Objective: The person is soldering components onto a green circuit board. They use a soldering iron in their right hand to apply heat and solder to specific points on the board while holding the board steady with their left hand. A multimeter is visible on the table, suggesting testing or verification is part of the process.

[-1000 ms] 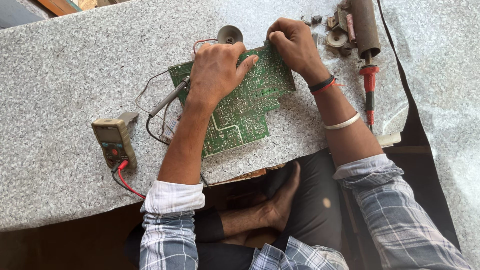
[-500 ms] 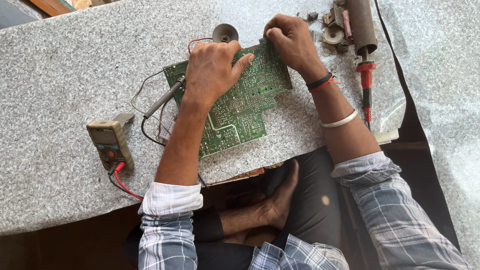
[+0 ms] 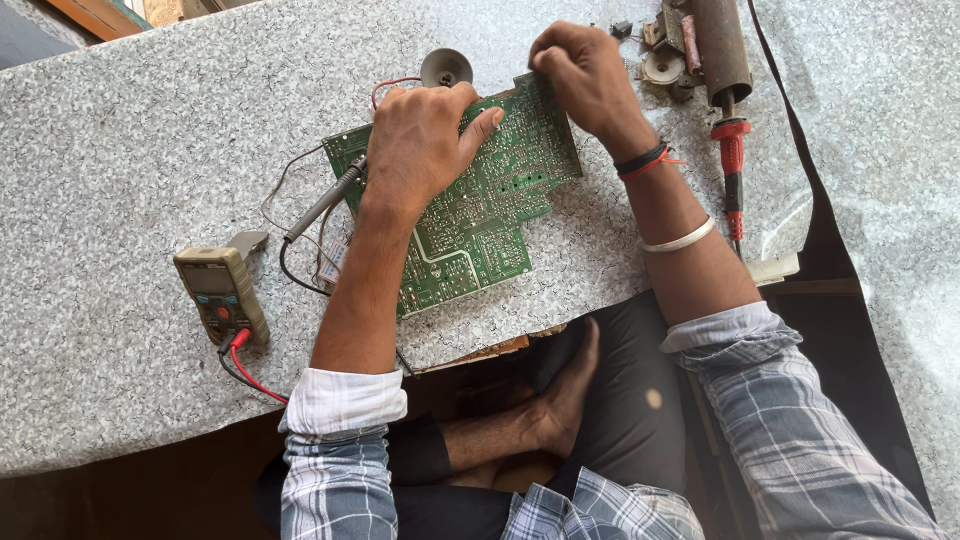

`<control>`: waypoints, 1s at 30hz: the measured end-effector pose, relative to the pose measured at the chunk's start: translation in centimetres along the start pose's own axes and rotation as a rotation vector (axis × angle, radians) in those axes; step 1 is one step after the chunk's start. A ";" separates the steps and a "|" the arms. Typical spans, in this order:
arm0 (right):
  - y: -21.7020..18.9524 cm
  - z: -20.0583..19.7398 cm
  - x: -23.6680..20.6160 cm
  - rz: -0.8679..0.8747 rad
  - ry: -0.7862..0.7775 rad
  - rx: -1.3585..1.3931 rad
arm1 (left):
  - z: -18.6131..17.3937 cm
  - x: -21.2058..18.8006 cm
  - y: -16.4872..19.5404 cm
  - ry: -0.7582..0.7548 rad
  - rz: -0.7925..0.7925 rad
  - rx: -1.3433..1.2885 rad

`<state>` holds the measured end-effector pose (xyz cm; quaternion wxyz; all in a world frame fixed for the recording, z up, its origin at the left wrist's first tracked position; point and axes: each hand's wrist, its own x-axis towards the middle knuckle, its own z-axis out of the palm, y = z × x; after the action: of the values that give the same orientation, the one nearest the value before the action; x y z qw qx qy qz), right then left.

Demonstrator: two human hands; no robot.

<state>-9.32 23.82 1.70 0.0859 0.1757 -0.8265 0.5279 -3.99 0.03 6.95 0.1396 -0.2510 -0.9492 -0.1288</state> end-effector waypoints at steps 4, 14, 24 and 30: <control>-0.1 0.1 0.1 0.027 0.023 0.028 | 0.0 -0.1 0.0 0.001 0.005 -0.009; 0.0 0.1 0.0 -0.013 0.011 0.030 | -0.2 -0.1 0.1 -0.006 0.010 -0.011; -1.3 -1.2 -0.5 0.163 -0.025 0.577 | 0.2 -0.3 -0.2 0.010 0.024 0.003; -1.3 -1.2 -1.4 0.183 -0.048 0.542 | 0.5 -0.4 -0.4 0.044 0.042 0.002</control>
<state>-7.58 24.67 2.85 -0.0319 0.1291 -0.6693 0.7310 -3.93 -0.31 6.28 0.1635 -0.2676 -0.9406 -0.1303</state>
